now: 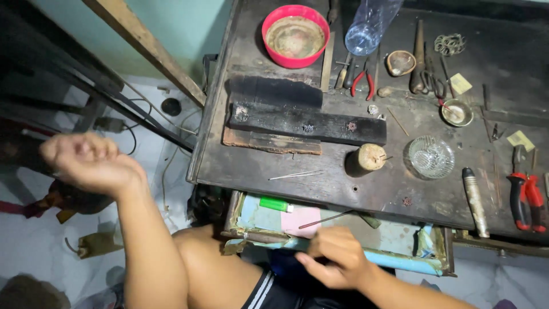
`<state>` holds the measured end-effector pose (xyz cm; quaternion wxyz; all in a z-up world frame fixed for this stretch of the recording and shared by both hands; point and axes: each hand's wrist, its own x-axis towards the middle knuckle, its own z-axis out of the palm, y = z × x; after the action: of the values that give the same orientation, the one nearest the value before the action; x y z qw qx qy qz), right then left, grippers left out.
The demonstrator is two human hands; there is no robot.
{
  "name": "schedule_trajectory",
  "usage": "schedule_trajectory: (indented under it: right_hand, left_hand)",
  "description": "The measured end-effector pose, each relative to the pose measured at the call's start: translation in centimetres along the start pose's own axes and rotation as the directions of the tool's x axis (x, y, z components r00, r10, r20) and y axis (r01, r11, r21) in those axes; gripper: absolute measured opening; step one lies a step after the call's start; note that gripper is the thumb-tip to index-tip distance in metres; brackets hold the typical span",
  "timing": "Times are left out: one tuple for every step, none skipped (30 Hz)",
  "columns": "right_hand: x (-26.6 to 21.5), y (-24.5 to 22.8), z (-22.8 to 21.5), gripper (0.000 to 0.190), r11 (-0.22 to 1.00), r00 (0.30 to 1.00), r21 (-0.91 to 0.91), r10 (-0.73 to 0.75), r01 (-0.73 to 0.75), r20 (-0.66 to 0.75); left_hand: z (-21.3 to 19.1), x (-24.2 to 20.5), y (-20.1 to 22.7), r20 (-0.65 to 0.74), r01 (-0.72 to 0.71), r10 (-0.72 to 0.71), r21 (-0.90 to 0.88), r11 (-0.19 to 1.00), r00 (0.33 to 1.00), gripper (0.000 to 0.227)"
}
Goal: Soldering small metal jewelry components on a charcoal block using a hand torch and tweezers.
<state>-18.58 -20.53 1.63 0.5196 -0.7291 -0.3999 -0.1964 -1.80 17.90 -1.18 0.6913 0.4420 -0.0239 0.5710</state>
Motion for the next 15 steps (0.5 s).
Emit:
schedule_trajectory:
  right_hand:
    - [-1.4, -0.6, -0.1, 0.027, 0.996, 0.996, 0.024, 0.085, -0.084, -0.013]
    - [-2.8, -1.1, -0.2, 0.028, 0.985, 0.985, 0.049, 0.169, -0.168, -0.023]
    - [-3.8, -1.5, -0.2, 0.028, 0.985, 0.986, 0.049, 0.167, -0.166, -0.022]
    - [-4.8, -1.8, -0.3, 0.027, 0.973, 0.973, 0.051, 0.228, -0.227, -0.031]
    - [-5.8, -2.2, -0.3, 0.025, 0.957, 0.956, 0.052, 0.289, -0.287, -0.042]
    - [-6.1, -2.7, -0.2, 0.025, 0.957, 0.957, 0.05, 0.288, -0.286, -0.044]
    - [-6.5, -3.0, -0.2, 0.025, 0.943, 0.941, 0.024, 0.332, -0.331, -0.063]
    - [-6.9, -3.4, -0.2, 0.026, 0.927, 0.924, 0.0, 0.374, -0.375, -0.083]
    - [-7.7, -3.4, -0.3, 0.026, 0.928, 0.924, -0.014, 0.37, -0.373, -0.097]
    - [-8.4, -3.5, -0.5, 0.028, 0.898, 0.893, 0.002, 0.437, -0.439, -0.107]
    - [-9.2, -3.6, -0.6, 0.03, 0.863, 0.856, 0.023, 0.503, -0.504, -0.122]
    - [-9.3, -3.2, -1.0, 0.03, 0.864, 0.854, 0.014, 0.5, -0.504, -0.144]
    - [-9.7, -3.1, -1.3, 0.031, 0.87, 0.862, -0.009, 0.488, -0.494, -0.14]
    - [-10.0, -3.0, -1.5, 0.032, 0.875, 0.869, -0.032, 0.475, -0.483, -0.136]
    - [-10.2, -3.0, -1.6, 0.032, 0.877, 0.87, -0.028, 0.472, -0.48, -0.14]
  left_hand:
    - [-1.3, 1.0, -3.0, -0.099, 0.269, -0.261, 0.08, 0.96, 0.96, 0.016]
    - [-2.6, 1.9, -6.0, -0.221, 0.519, -0.487, 0.126, 0.845, 0.845, 0.019]
    - [-8.7, -1.2, -12.5, -0.222, 0.518, -0.486, 0.125, 0.846, 0.846, 0.019]
    - [-12.8, -3.0, -18.1, -0.107, 0.596, -0.618, 0.431, 0.677, 0.779, 0.024]
    - [-13.9, -3.4, -23.8, -0.038, 0.551, -0.751, 0.703, 0.449, 0.66, 0.032]
    - [-13.4, -3.9, -23.5, -0.035, 0.551, -0.751, 0.702, 0.451, 0.659, 0.032]
    - [-12.5, -4.7, -23.5, -0.008, 0.598, -0.867, 0.728, 0.337, 0.498, 0.043]
    - [-11.6, -5.5, -23.5, 0.013, 0.618, -0.949, 0.756, 0.216, 0.316, 0.063]
    - [-10.5, -5.5, -22.2, 0.032, 0.615, -0.95, 0.755, 0.227, 0.31, 0.063]
    - [-8.7, -5.6, -21.1, 0.064, 0.595, -0.934, 0.755, 0.276, 0.352, 0.055]
    - [-6.5, -5.7, -20.0, 0.099, 0.569, -0.915, 0.755, 0.325, 0.392, 0.048]
    - [-5.3, -5.5, -19.1, 0.134, 0.541, -0.893, 0.753, 0.373, 0.429, 0.04]
    - [-4.9, -5.3, -17.6, 0.156, 0.514, -0.871, 0.754, 0.409, 0.465, 0.033]
    - [-4.4, -5.1, -16.2, 0.178, 0.485, -0.847, 0.753, 0.445, 0.5, 0.026]
    - [-5.0, -4.4, -15.4, 0.195, 0.454, -0.816, 0.749, 0.482, 0.545, 0.019]
